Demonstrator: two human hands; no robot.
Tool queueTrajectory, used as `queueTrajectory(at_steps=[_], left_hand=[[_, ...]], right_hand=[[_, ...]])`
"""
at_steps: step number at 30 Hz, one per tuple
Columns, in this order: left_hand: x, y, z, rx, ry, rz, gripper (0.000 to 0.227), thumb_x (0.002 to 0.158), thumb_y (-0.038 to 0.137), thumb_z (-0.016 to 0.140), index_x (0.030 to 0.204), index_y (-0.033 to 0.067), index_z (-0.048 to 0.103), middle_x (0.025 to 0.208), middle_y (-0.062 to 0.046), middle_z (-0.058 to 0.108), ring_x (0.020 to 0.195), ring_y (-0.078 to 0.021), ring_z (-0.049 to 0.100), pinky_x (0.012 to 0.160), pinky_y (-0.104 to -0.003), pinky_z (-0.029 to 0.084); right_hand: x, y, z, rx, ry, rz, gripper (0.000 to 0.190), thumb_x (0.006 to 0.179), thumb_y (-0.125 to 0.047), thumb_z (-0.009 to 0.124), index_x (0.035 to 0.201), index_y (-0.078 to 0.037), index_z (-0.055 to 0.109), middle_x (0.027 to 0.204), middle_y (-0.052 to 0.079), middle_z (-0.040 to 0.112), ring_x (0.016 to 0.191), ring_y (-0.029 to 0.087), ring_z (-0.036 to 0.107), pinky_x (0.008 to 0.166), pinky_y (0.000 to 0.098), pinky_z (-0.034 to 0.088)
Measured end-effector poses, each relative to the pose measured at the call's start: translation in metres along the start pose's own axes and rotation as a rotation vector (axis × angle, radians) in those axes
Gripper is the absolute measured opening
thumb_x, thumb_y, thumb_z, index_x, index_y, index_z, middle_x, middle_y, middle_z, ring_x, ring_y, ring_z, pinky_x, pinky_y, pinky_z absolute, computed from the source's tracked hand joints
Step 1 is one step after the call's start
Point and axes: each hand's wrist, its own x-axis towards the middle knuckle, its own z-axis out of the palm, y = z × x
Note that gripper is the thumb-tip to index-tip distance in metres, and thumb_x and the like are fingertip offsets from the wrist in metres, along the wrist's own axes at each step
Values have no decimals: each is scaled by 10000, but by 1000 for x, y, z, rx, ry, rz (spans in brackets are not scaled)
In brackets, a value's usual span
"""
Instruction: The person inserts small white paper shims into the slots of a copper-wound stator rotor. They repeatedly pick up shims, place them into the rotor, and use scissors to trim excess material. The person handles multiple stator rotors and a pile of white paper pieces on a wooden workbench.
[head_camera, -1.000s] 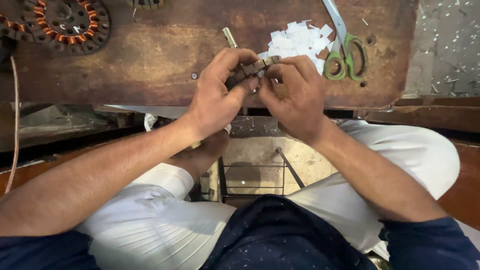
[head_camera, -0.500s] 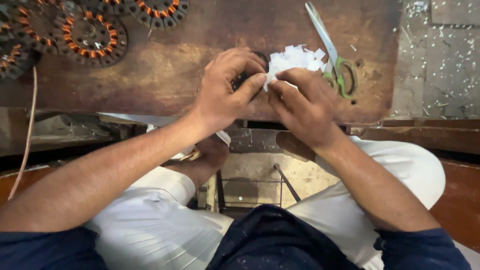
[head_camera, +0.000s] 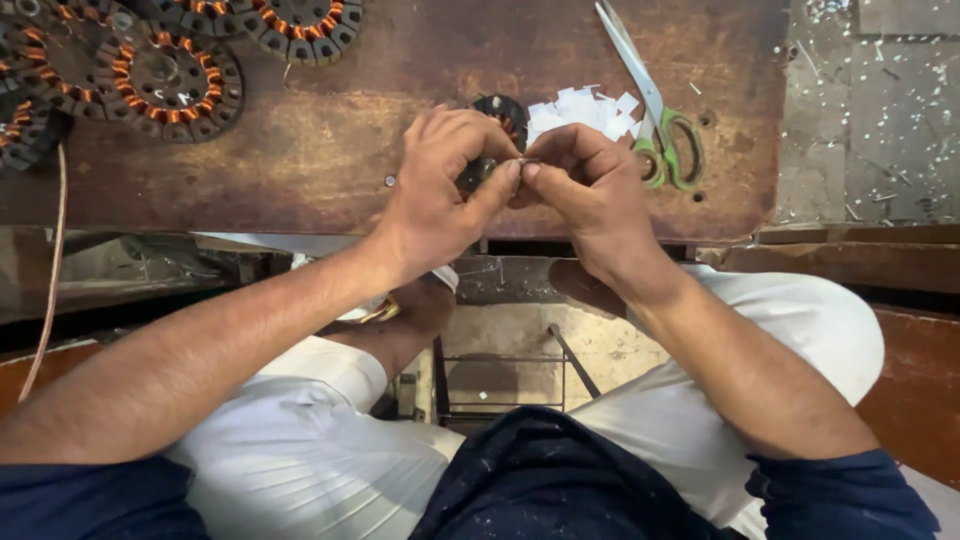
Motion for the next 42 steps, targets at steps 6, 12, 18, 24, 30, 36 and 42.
queueTrajectory(at_steps=[6,12,18,24,30,36,42], left_hand=[[0,-1,-4,-71,7,-102,87,989,136,697,1003,62,652,1021,-54,673,1088,-231,624,1055,-408,422],[-3,-7,0,-33,16,9,78,974,107,717,975,50,664,1045,-80,698,1183,-277,628,1209,-527,330],[-4,-8,2,-59,28,-32,68,972,115,723,991,57,692,1083,-82,714,1202,-258,641,1245,-544,317],[-4,-9,2,-49,32,-15,56,969,102,721,990,54,698,1071,-80,717,1161,-255,662,1238,-551,323],[0,2,-4,-42,63,-5,68,968,90,726,942,53,675,1004,-77,718,1081,-263,694,1177,-491,420],[-1,6,-3,-17,82,-38,39,940,79,726,952,49,703,1008,-94,715,1084,-262,689,1178,-490,413],[-1,5,0,-38,86,-55,40,918,80,736,932,50,715,981,-83,721,1067,-245,689,1121,-468,439]], right_hand=[[1,-12,-12,184,-112,152,215,1014,-50,652,1209,37,676,1111,132,746,996,202,753,941,374,642],[2,-8,-10,58,-45,191,217,998,-81,695,1173,47,711,1054,133,763,945,191,749,908,369,630],[-5,-13,-1,-215,-59,-4,208,1028,-124,685,1174,21,716,1047,97,767,949,144,753,912,310,647],[-7,-17,5,-343,-32,-44,215,1006,-132,708,1165,12,727,1040,93,777,932,131,749,874,287,632],[-10,-17,17,-412,47,-38,211,1008,-137,676,1145,12,734,1020,38,756,948,83,678,864,259,573],[-7,2,8,-189,-36,-71,208,1057,-111,643,1181,46,702,1037,51,746,982,102,705,896,268,594],[0,16,4,-135,22,-55,194,1053,-105,638,1159,48,694,994,68,745,915,130,728,840,286,616]])
